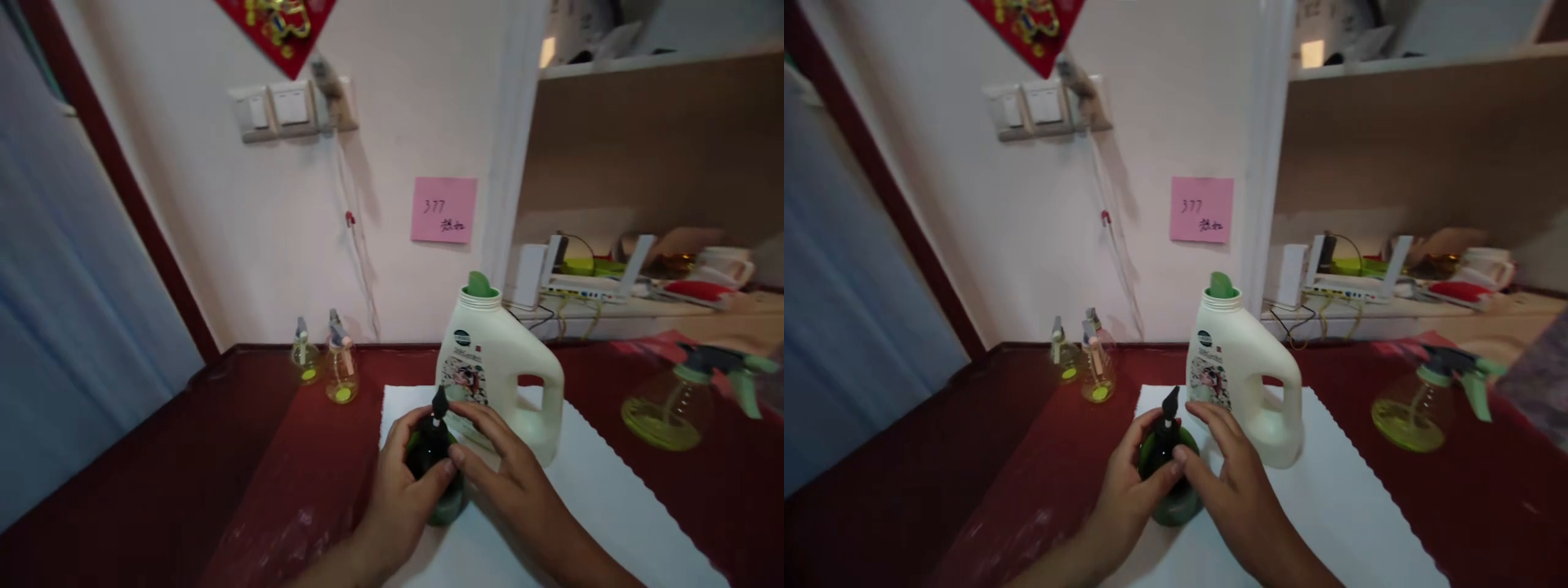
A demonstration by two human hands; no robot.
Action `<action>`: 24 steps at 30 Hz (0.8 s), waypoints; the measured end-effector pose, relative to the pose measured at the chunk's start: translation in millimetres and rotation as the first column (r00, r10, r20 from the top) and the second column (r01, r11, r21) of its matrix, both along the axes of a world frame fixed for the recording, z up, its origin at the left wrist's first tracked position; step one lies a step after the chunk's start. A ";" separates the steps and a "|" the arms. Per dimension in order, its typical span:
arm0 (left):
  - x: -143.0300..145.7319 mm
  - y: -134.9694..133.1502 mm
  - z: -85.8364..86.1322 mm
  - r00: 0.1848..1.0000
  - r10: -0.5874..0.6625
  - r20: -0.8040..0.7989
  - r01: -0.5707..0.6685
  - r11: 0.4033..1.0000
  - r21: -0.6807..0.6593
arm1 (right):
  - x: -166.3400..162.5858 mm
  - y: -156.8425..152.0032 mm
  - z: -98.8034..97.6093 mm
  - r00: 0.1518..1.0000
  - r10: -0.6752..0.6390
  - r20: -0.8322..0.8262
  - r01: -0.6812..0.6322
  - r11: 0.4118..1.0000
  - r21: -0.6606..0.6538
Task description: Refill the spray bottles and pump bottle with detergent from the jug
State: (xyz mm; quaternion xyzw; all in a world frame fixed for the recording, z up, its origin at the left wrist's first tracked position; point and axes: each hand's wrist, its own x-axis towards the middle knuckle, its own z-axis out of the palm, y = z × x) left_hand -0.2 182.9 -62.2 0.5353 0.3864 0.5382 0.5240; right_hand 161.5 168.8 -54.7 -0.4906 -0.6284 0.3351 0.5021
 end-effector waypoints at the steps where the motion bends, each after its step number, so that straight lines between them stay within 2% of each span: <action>1: 1.0 -1.6 0.1 1.000 0.005 0.005 -0.005 1.000 0.014 | 0.1 3.0 3.8 1.000 0.001 0.029 -0.001 1.000 0.017; 5: 2.9 -4.9 -5.4 0.996 0.072 -0.047 -0.070 0.997 0.043 | -0.7 13.2 15.9 0.990 0.047 0.131 -0.055 0.997 0.054; 9: 3.6 -6.3 -9.0 0.990 0.079 -0.114 -0.073 0.996 0.056 | -0.9 17.6 24.0 0.955 0.121 0.269 -0.134 0.990 0.031; 18: 6.1 -5.4 -14.0 0.979 0.114 -0.167 -0.086 0.982 0.167 | -2.1 19.1 35.1 0.883 0.039 0.467 -0.107 0.987 0.120; 24: 5.4 -3.9 -15.8 0.980 0.118 -0.160 -0.080 0.972 0.221 | -3.0 19.6 31.6 0.871 -0.013 0.491 -0.064 0.988 0.140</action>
